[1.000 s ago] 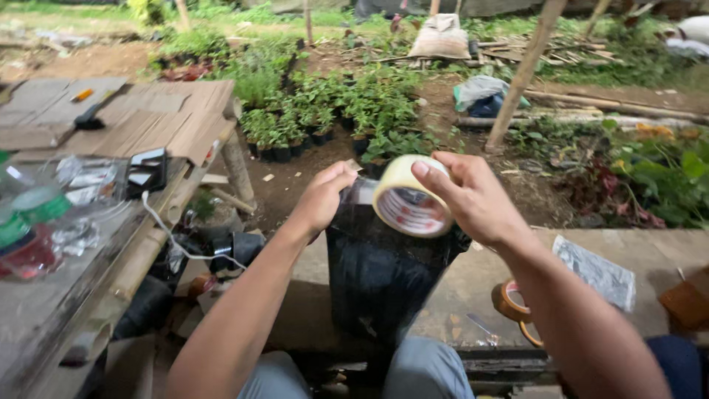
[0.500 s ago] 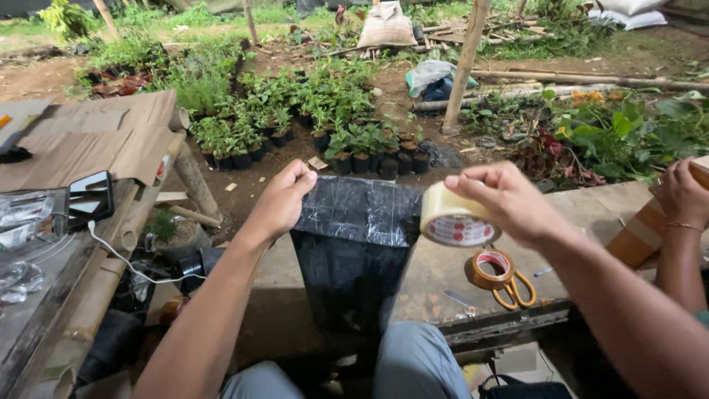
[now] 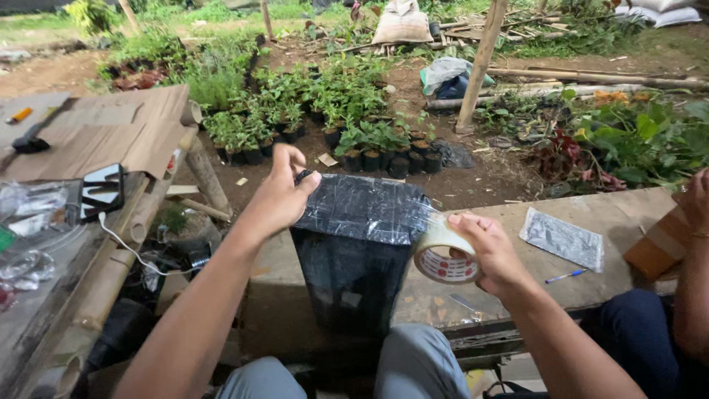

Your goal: The person wraps a black rectangular package with clear packing tape. They repeatedly pull tape from the roll, apply it along the length of the package, and smooth it down with their hands while rotating the package to cover multiple sides.

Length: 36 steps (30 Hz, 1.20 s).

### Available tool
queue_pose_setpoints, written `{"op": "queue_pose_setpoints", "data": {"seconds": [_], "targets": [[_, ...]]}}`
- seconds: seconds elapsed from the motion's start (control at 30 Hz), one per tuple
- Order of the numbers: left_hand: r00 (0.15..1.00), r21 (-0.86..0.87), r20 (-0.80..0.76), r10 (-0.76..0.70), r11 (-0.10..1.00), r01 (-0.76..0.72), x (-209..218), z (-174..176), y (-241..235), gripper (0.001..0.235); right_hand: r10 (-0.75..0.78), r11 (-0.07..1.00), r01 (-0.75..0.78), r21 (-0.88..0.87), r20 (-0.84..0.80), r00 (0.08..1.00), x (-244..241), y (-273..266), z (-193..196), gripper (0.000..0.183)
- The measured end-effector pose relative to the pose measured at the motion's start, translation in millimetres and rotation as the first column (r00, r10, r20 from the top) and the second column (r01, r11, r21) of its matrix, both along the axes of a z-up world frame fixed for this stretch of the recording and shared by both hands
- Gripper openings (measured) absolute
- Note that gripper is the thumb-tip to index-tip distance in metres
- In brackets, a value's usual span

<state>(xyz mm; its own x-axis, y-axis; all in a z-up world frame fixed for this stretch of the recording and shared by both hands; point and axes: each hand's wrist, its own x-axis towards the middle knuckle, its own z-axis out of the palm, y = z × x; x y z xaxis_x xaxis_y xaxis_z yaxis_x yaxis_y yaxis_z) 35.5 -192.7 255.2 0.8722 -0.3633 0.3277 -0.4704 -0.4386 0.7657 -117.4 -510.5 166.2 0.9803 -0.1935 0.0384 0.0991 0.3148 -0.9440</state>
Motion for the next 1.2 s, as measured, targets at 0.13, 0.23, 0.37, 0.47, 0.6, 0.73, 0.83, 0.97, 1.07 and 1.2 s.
{"op": "queue_pose_setpoints", "data": {"seconds": [0.13, 0.23, 0.37, 0.47, 0.6, 0.73, 0.83, 0.97, 1.07, 1.2], "targets": [[0.685, 0.281, 0.724, -0.085, 0.943, -0.180, -87, 25, -15, 0.051, 0.028, 0.999, -0.028, -0.019, 0.014, 1.000, 8, 2, 6, 0.020], [0.739, 0.358, 0.632, -0.232, 0.934, -0.013, -145, 17, -56, 0.080, -0.027, 0.998, 0.026, -0.056, -0.034, 0.999, 5, 13, 15, 0.023], [0.747, 0.576, 0.601, -0.285, 0.802, -0.158, -146, 16, -66, 0.085, -0.261, 0.960, 0.231, -0.160, -0.203, 0.944, 21, 22, 27, 0.035], [0.806, 0.611, 0.532, -0.258, 0.777, -0.154, -126, 16, -38, 0.082, 0.235, 0.971, -0.231, 0.058, -0.065, 0.970, 58, 19, 12, 0.067], [0.832, 0.598, 0.526, -0.176, 0.772, -0.214, -115, 17, 21, 0.073, 0.046, 0.968, -0.014, -0.249, 0.123, 0.991, 102, 35, -77, 0.078], [0.860, 0.496, 0.510, -0.024, 0.824, -0.272, -113, 14, 89, 0.072, -0.037, 0.987, -0.048, -0.156, -0.505, 0.863, 102, 70, -188, 0.085], [0.857, 0.356, 0.512, 0.066, 0.891, -0.282, -102, -4, 140, 0.068, 0.282, 0.956, -0.196, 0.216, -0.506, 0.816, 112, 102, -230, 0.093], [0.868, 0.167, 0.475, 0.141, 0.955, -0.247, -90, -44, 201, 0.063, 0.213, 0.974, -0.227, 0.027, -0.464, 0.860, 118, 101, -222, 0.096], [0.901, 0.028, 0.377, 0.215, 0.970, -0.243, -76, -96, 222, 0.068, -0.059, 0.870, -0.204, -0.448, -0.506, 0.861, 113, 62, -208, 0.106], [0.954, -0.192, 0.191, 0.232, 0.962, -0.195, -67, -185, 214, 0.070, -0.266, 0.740, -0.181, -0.648, -0.529, 0.806, 92, 10, -210, 0.111]]}}
